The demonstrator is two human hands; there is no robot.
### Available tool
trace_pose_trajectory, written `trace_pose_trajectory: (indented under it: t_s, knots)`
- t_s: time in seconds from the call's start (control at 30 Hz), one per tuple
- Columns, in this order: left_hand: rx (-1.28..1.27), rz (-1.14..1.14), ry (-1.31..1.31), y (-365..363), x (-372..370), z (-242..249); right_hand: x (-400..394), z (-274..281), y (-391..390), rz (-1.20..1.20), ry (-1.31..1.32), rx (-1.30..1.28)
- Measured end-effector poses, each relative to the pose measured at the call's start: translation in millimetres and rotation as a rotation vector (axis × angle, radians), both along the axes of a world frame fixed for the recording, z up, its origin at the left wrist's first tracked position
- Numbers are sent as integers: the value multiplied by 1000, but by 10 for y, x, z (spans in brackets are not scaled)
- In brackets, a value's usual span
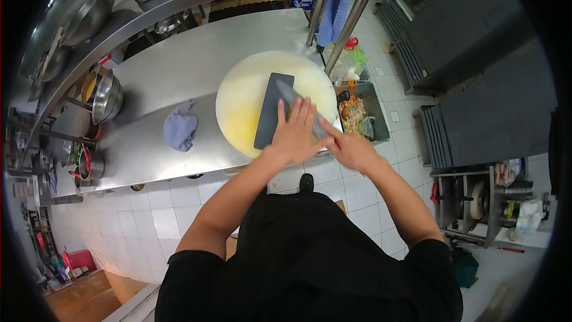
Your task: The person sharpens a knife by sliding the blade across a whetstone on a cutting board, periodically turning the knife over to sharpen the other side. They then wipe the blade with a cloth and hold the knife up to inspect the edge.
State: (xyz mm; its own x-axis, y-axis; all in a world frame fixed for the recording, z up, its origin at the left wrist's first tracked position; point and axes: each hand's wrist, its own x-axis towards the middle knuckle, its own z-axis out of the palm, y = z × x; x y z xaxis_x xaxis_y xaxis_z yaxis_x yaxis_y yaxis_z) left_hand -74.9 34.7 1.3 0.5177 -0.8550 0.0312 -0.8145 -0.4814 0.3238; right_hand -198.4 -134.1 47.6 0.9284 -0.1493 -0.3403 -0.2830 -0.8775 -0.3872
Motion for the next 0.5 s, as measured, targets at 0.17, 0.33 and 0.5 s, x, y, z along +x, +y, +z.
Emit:
trace_pose_trajectory:
  t_s: [0.17,0.33,0.5]
  knots:
    - [-64,-84,9,465,-759,-70,-604,212,189,110,174,19]
    - [9,69,3,-168,332,-64,383,53,71,-131,7,105]
    - [-25,51,-65,61,91,-70,150,-21,230,-48,-24,72]
